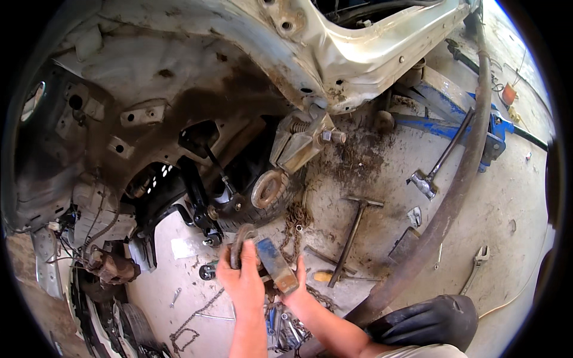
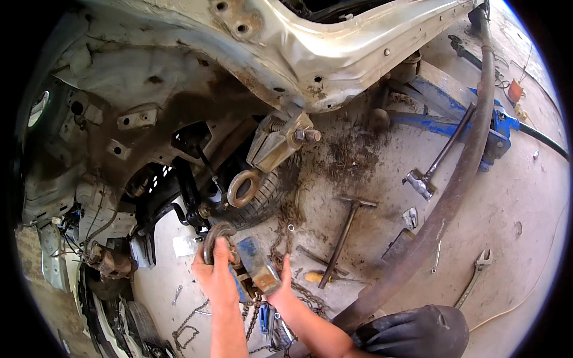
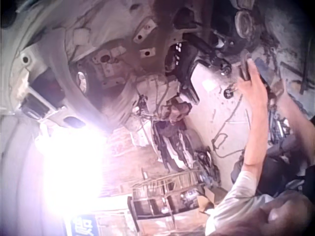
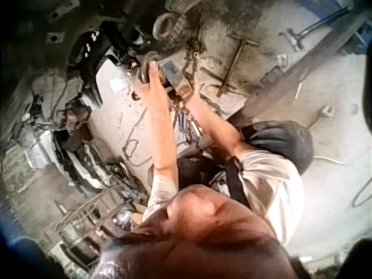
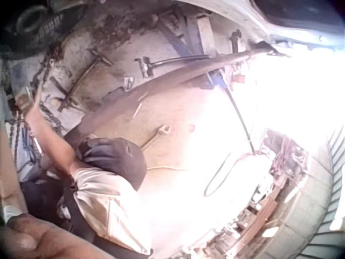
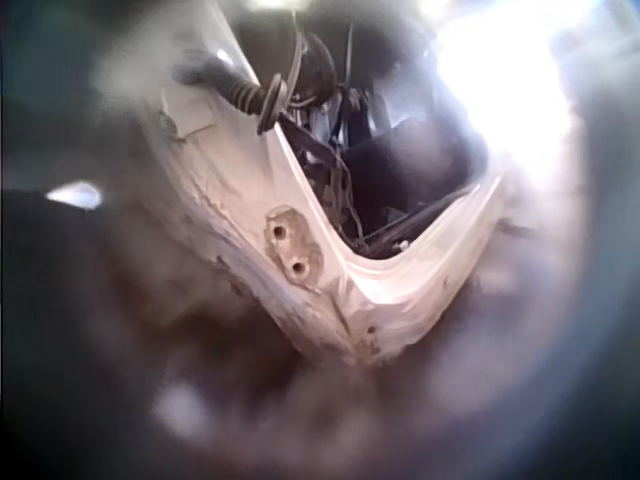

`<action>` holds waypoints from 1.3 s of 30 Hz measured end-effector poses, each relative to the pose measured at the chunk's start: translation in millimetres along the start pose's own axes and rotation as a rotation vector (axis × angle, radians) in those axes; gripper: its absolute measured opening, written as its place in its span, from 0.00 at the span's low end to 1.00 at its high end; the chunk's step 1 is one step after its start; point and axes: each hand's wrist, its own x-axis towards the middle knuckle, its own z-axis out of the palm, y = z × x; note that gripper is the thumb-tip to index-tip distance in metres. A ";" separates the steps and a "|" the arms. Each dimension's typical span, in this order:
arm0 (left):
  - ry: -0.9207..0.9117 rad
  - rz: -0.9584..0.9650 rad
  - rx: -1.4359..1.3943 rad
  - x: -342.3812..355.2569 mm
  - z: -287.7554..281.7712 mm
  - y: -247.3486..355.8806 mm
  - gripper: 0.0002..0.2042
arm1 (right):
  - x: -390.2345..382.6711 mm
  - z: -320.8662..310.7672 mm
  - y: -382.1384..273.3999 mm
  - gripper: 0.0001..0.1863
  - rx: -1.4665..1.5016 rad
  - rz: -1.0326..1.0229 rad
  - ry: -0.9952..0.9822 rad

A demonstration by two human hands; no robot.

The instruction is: The person works on a white car in a garage, manipulating chains and a metal bar under the vehicle. They then move to the interior, adjusting the steering wheel and removing a floor mat.

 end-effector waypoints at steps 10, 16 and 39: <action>-0.242 0.262 0.363 2.5 16.2 -18.5 0.10 | 3.1 21.6 -5.1 0.37 0.133 0.102 -0.097; -0.181 0.255 0.322 -0.6 0.7 -15.8 0.11 | 20.8 11.2 -15.0 0.32 0.045 0.272 -0.381; -0.291 0.488 0.300 -44.3 -63.9 -93.3 0.13 | -81.6 120.0 17.8 0.10 -1.200 -0.511 0.105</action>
